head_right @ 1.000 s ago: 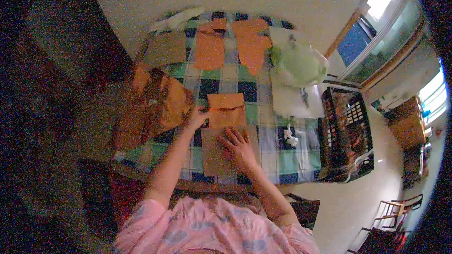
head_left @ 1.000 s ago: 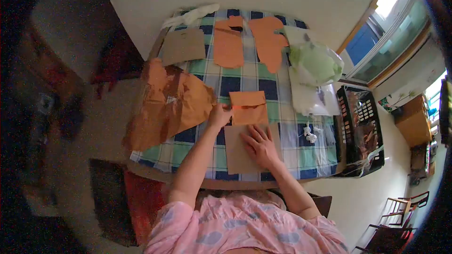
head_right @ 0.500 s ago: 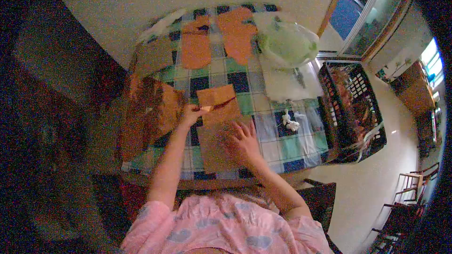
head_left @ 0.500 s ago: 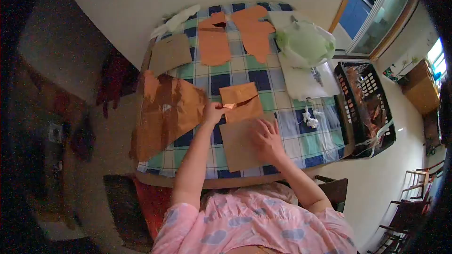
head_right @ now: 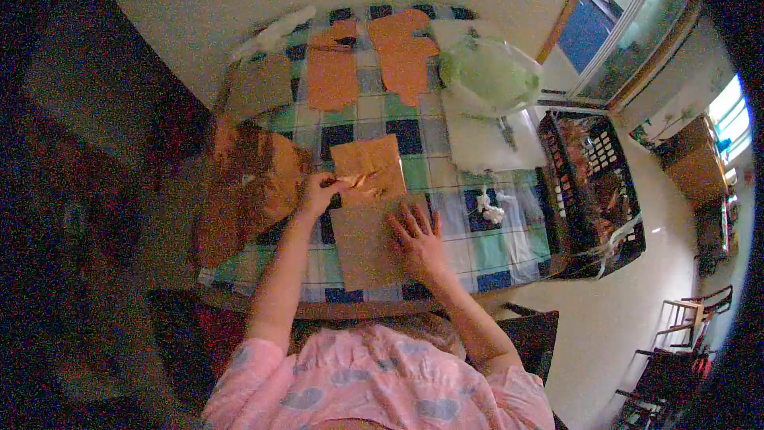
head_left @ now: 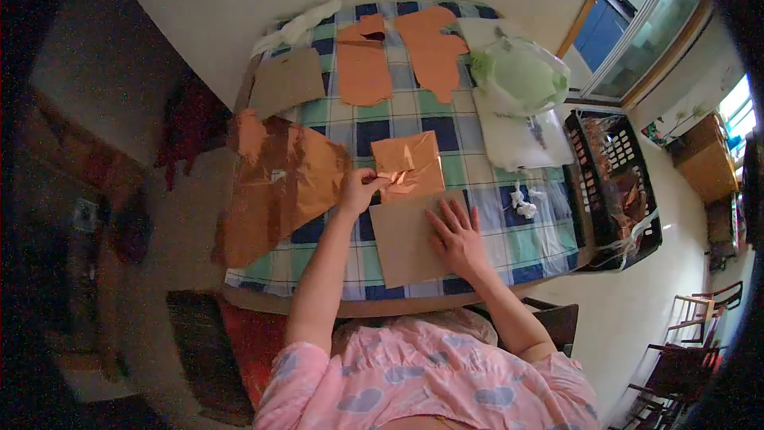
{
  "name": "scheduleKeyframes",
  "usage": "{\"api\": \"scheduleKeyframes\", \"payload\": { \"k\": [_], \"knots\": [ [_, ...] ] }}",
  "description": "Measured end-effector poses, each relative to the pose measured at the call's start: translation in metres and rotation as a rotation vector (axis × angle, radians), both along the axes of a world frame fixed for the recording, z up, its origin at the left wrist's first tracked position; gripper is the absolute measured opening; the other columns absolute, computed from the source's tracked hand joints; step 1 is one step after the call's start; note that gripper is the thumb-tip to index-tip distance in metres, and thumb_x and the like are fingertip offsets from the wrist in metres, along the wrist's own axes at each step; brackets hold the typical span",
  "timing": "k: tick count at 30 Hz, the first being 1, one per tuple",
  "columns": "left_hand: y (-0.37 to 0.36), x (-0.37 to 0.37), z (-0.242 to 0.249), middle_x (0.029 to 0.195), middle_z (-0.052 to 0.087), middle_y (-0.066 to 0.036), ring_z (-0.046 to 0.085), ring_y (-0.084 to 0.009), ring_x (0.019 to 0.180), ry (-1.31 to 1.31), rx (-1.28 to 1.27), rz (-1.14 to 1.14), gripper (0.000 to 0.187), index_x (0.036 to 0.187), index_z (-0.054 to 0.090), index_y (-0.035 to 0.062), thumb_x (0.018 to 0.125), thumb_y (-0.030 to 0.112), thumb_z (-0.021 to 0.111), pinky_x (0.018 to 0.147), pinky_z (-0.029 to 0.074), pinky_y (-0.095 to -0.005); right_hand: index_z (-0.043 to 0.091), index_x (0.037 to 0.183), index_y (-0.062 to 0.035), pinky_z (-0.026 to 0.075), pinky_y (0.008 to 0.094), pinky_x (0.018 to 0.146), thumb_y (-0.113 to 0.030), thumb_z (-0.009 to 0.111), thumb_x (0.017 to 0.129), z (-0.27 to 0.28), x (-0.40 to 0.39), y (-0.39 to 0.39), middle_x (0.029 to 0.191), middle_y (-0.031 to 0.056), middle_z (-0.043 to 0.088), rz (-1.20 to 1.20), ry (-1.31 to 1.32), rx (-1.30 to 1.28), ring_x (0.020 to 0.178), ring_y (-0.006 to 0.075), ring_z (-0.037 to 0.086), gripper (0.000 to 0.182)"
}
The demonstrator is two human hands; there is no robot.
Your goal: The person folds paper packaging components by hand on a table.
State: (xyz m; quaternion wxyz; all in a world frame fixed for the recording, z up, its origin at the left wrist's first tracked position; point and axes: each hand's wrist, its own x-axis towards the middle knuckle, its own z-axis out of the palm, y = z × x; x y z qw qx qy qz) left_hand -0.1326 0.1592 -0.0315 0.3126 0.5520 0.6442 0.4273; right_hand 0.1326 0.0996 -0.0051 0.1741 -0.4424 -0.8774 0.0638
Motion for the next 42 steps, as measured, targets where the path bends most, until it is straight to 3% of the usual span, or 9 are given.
{"api": "scheduleKeyframes", "payload": {
  "k": [5, 18, 22, 24, 26, 27, 33, 36, 42],
  "knots": [
    [-0.045, 0.025, 0.029, 0.084, 0.063, -0.009, 0.063, -0.0199, 0.071, 0.247, 0.43, 0.021, 0.011, 0.086, 0.064, 0.0016, 0.078, 0.008, 0.069, 0.06, 0.049, -0.0312, 0.049, 0.132, -0.0212, 0.018, 0.057, 0.109, -0.029, 0.055, 0.086, 0.002, 0.0, 0.0, 0.14, 0.0102, 0.042, 0.001, -0.006, -0.019, 0.133, 0.0307, 0.033, 0.047],
    [-0.088, 0.039, 0.009, 0.099, 0.057, -0.004, 0.06, -0.0207, 0.094, 0.606, 0.38, -0.135, 0.012, 0.089, 0.063, 0.0103, 0.077, 0.01, 0.062, 0.067, 0.054, -0.0324, 0.05, 0.129, -0.0129, 0.012, 0.0563, 0.11, -0.03, 0.06, 0.079, -0.027, 0.009, 0.007, 0.14, 0.0128, 0.041, 0.033, -0.011, -0.036, 0.135, 0.0309, 0.029, 0.054],
    [-0.089, 0.038, 0.012, 0.1, 0.055, -0.004, 0.06, -0.0211, 0.097, 0.631, 0.346, -0.17, 0.013, 0.089, 0.063, 0.0107, 0.077, 0.011, 0.061, 0.066, 0.054, -0.0305, 0.052, 0.126, -0.0084, 0.025, 0.047, 0.108, -0.027, 0.049, 0.086, -0.071, 0.037, 0.029, 0.13, 0.0123, 0.051, 0.032, 0.498, -0.193, 0.12, 0.0315, 0.046, 0.044],
    [-0.09, 0.036, 0.012, 0.1, 0.054, -0.004, 0.059, -0.0218, 0.098, 0.647, 0.372, -0.176, 0.013, 0.089, 0.063, 0.0111, 0.077, 0.01, 0.06, 0.066, 0.054, -0.0297, 0.053, 0.124, -0.0087, 0.032, 0.0418, 0.104, -0.019, 0.051, 0.086, -0.068, 0.061, 0.047, 0.126, 0.0125, 0.055, 0.012, 0.97, -0.509, 0.11, 0.0295, 0.053, 0.04],
    [-0.091, 0.036, 0.009, 0.102, 0.054, -0.005, 0.058, -0.0228, 0.099, 0.627, 0.348, -0.177, 0.016, 0.093, 0.063, 0.0109, 0.078, 0.009, 0.059, 0.067, 0.054, -0.031, 0.058, 0.115, -0.0067, 0.036, 0.0405, 0.102, -0.009, 0.052, 0.083, -0.024, 0.055, 0.056, 0.121, 0.0135, 0.057, -0.042, 0.847, -0.416, 0.108, 0.0294, 0.055, 0.032],
    [-0.091, 0.037, 0.008, 0.102, 0.054, -0.006, 0.058, -0.0234, 0.1, 0.619, 0.339, -0.181, 0.017, 0.094, 0.063, 0.0109, 0.078, 0.008, 0.058, 0.068, 0.054, -0.0317, 0.063, 0.106, -0.0047, 0.037, 0.0419, 0.101, -0.003, 0.053, 0.08, 0.019, 0.037, 0.059, 0.118, 0.0145, 0.058, -0.078, 0.486, -0.166, 0.112, 0.0304, 0.053, 0.027],
    [-0.095, 0.031, 0.008, 0.106, 0.053, -0.01, 0.054, -0.0292, 0.101, 0.536, 0.317, -0.074, 0.031, 0.104, 0.06, 0.0085, 0.073, 0.007, 0.066, 0.082, 0.048, -0.0402, 0.053, 0.126, -0.0111, 0.026, 0.0523, 0.106, -0.019, 0.055, 0.088, 0.011, -0.026, 0.056, 0.129, 0.0124, 0.052, 0.26, 0.047, -0.067, 0.124, 0.0306, 0.044, 0.039],
    [-0.092, 0.023, 0.0, 0.109, 0.052, -0.012, 0.052, -0.0305, 0.099, 0.466, 0.272, 0.216, 0.029, 0.099, 0.059, 0.0067, 0.072, 0.009, 0.07, 0.082, 0.046, -0.0411, 0.047, 0.132, -0.0116, 0.022, 0.0536, 0.108, -0.025, 0.053, 0.088, 0.0, -0.024, 0.053, 0.136, 0.011, 0.046, 0.254, 0.037, -0.042, 0.13, 0.0293, 0.038, 0.046],
    [-0.067, 0.008, 0.022, 0.084, 0.059, -0.014, 0.057, -0.0325, 0.084, 0.388, 0.028, 0.008, 0.015, 0.081, 0.056, 0.0037, 0.074, 0.009, 0.068, 0.072, 0.045, -0.0426, 0.045, 0.133, -0.0112, 0.022, 0.0536, 0.108, -0.024, 0.052, 0.088, -0.004, -0.022, 0.049, 0.137, 0.0114, 0.045, 0.258, 0.054, -0.033, 0.13, 0.0304, 0.037, 0.048]
  ]
}}
